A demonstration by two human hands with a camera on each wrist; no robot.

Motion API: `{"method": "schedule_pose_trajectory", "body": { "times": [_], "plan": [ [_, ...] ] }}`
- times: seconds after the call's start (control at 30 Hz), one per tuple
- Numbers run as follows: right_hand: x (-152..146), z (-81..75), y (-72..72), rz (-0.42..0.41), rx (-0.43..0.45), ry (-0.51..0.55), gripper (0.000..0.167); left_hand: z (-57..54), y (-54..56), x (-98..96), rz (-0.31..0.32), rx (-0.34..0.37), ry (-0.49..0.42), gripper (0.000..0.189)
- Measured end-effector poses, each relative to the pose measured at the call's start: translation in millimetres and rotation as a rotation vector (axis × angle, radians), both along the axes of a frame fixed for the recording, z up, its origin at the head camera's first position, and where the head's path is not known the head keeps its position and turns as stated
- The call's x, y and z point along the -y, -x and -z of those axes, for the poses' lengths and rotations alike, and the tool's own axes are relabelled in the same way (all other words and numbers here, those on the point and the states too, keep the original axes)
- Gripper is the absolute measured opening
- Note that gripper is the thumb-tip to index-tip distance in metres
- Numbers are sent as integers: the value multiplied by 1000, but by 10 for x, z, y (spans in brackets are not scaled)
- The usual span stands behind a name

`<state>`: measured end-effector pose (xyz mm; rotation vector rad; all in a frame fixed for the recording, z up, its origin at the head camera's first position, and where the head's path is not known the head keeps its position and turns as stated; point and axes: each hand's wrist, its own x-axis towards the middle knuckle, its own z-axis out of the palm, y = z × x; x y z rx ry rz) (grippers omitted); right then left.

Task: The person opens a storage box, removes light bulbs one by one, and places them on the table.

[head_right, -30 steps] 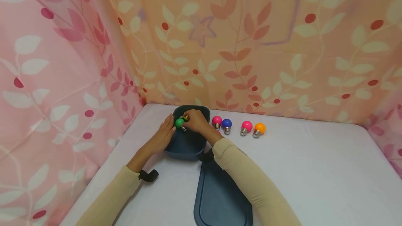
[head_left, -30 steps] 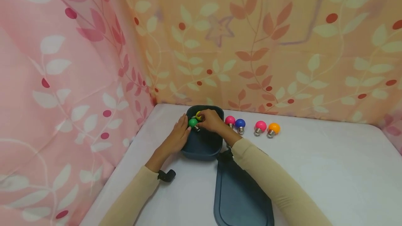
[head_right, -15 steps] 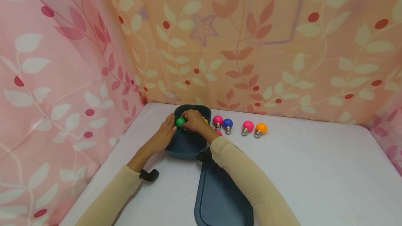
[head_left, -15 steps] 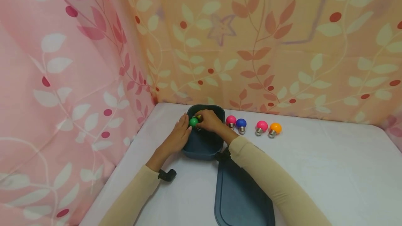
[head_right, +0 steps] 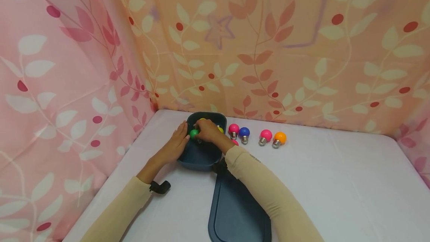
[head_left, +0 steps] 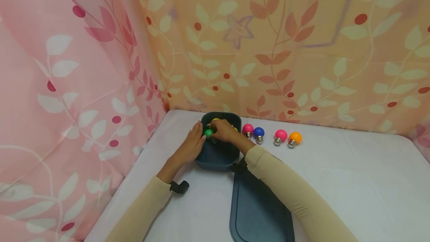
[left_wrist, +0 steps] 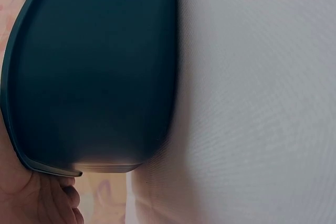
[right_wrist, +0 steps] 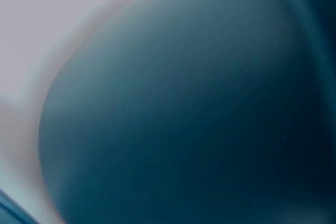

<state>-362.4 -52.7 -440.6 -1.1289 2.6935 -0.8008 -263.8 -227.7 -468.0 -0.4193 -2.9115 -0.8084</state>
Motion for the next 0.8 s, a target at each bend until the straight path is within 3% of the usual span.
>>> {"method": "schedule_pose_trajectory", "body": {
  "times": [0.3,0.53,0.67,0.8],
  "plan": [
    [-3,24,-33,-20,14,2,34,-27,-10,-13,-3,8,-6,62],
    [7,44,-50,-114,-42,-25,41,-25,-2,-15,6,4,-8,62],
    [11,74,-45,-178,-24,-44,40,-10,-3,-16,0,-4,-11,61],
    [17,46,-75,-179,-3,-62,40,-17,-10,-7,-13,1,-10,61]
  ]
}}
